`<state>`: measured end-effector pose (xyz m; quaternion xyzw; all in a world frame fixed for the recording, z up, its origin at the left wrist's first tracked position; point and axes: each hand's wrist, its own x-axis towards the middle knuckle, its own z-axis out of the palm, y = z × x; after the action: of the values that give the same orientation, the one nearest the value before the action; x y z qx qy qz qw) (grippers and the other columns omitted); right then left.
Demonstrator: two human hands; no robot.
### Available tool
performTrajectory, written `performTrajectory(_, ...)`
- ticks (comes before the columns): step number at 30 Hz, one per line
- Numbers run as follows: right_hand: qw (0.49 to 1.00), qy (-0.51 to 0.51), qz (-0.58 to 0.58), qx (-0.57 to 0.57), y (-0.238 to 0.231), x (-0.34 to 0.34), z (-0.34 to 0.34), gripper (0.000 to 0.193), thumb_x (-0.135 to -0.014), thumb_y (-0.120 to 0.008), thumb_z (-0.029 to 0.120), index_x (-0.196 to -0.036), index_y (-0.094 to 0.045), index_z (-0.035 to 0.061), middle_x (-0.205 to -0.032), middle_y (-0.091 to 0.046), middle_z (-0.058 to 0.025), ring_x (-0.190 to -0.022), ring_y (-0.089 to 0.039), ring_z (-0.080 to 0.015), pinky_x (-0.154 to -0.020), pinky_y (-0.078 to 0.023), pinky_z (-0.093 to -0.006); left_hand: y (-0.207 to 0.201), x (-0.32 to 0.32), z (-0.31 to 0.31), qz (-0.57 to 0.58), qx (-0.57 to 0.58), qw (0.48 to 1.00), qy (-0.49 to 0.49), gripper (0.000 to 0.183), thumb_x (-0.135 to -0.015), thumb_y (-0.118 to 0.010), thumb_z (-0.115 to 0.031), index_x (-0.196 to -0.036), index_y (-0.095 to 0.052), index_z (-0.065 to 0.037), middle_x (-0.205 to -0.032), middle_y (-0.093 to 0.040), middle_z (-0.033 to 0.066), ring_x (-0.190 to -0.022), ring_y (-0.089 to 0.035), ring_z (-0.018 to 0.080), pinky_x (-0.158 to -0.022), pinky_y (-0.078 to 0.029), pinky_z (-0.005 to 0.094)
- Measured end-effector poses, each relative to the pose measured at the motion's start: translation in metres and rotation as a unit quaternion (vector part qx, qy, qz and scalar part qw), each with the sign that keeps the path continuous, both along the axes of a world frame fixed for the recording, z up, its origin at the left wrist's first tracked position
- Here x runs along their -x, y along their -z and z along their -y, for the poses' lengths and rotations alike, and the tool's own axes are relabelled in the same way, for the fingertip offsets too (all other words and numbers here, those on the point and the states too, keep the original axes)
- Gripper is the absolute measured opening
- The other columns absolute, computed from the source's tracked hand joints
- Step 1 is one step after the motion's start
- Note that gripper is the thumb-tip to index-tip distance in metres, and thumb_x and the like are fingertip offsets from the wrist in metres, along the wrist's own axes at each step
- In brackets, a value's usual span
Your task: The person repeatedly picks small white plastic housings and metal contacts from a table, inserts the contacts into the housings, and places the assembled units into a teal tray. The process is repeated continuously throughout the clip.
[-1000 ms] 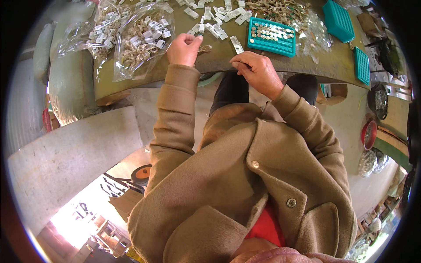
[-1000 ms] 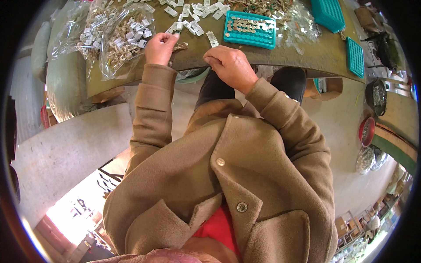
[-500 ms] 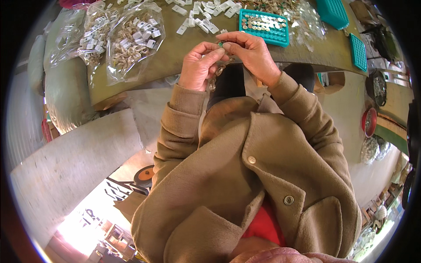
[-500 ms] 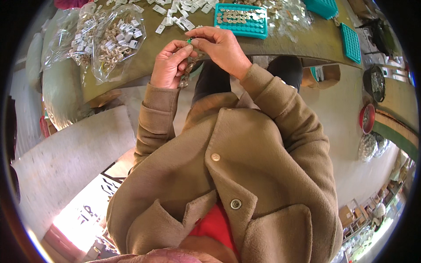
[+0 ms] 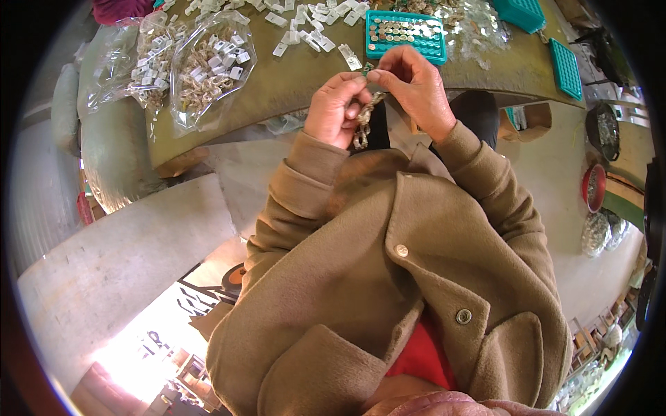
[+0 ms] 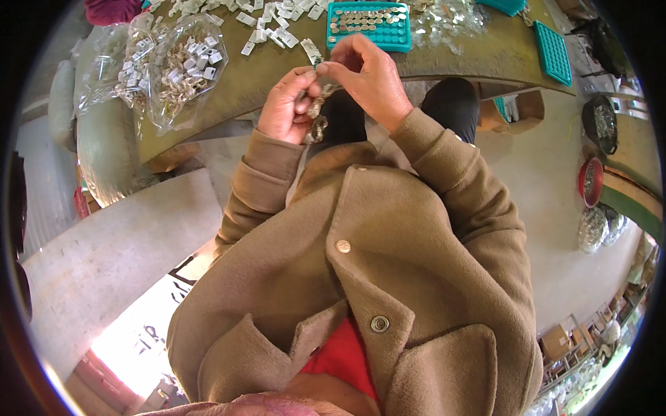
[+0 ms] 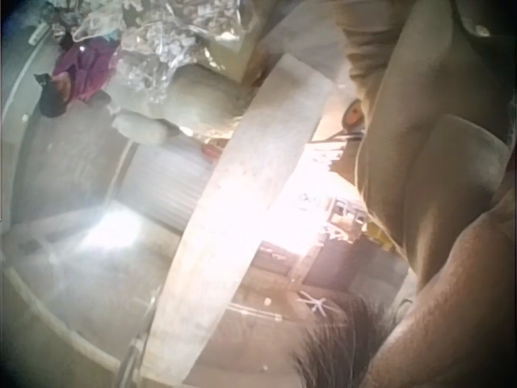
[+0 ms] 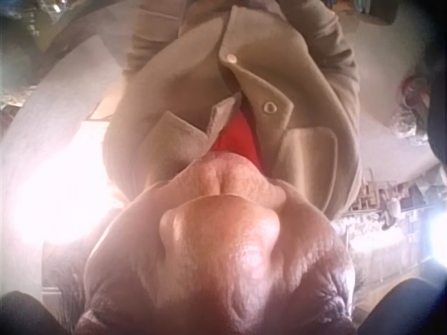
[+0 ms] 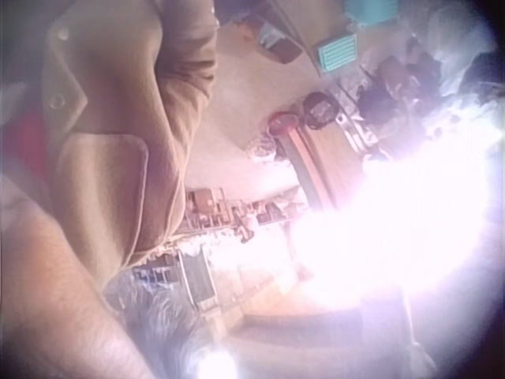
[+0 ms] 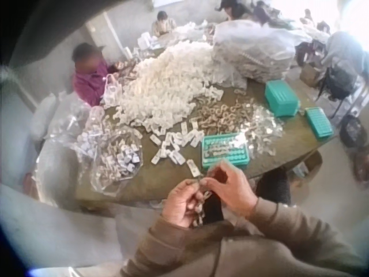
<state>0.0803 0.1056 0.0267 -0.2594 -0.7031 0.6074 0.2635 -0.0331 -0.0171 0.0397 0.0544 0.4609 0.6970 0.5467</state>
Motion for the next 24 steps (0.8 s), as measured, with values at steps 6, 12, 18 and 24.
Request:
performTrajectory(6,0.947,-0.03,-0.09,0.306,0.014,-0.014,0.0,0.01,-0.088,-0.069,0.011,-0.092,-0.065,0.0023,-0.083,-0.063,0.0004,-0.076,-0.057,-0.0062,-0.067,-0.045,-0.021,0.008,-0.03,-0.011,-0.257,0.027,0.966,-0.033,0.008,-0.09,-0.065,-0.007,-0.094,-0.063,-0.001,-0.077,-0.068,0.0043,-0.056,-0.052,0.0019,-0.045,-0.036,0.0169)
performTrajectory(12,0.935,-0.08,-0.096,0.331,0.02,-0.026,-0.008,0.004,-0.092,-0.063,0.008,-0.094,-0.061,0.0055,-0.092,-0.062,0.0002,-0.078,-0.058,-0.0072,-0.073,-0.048,-0.0214,0.013,-0.029,-0.014,-0.274,0.021,0.961,-0.019,0.005,-0.086,-0.066,-0.002,-0.089,-0.063,0.001,-0.075,-0.063,0.0014,-0.06,-0.054,0.0038,-0.05,-0.042,0.0201)
performTrajectory(18,0.901,-0.086,-0.078,0.418,0.009,-0.039,-0.007,0.002,-0.094,-0.06,0.008,-0.096,-0.059,0.0088,-0.093,-0.063,0.0004,-0.082,-0.063,-0.0067,-0.065,-0.05,-0.0188,0.012,-0.017,-0.008,-0.189,0.057,0.976,0.091,0.006,-0.088,-0.067,-0.01,-0.092,-0.066,-0.007,-0.075,-0.062,-0.0043,-0.053,-0.043,-0.0004,-0.046,-0.031,0.0156)
performTrajectory(24,0.884,-0.038,-0.11,0.452,0.01,-0.039,-0.015,0.003,-0.094,-0.06,0.008,-0.094,-0.058,0.0094,-0.09,-0.064,-0.0007,-0.084,-0.066,-0.0102,-0.064,-0.053,-0.0199,0.011,0.016,-0.003,-0.322,0.132,0.925,0.152,0.02,-0.089,-0.069,-0.019,-0.101,-0.071,-0.003,-0.079,-0.066,-0.0026,-0.061,-0.053,0.0062,-0.057,-0.044,0.0216)
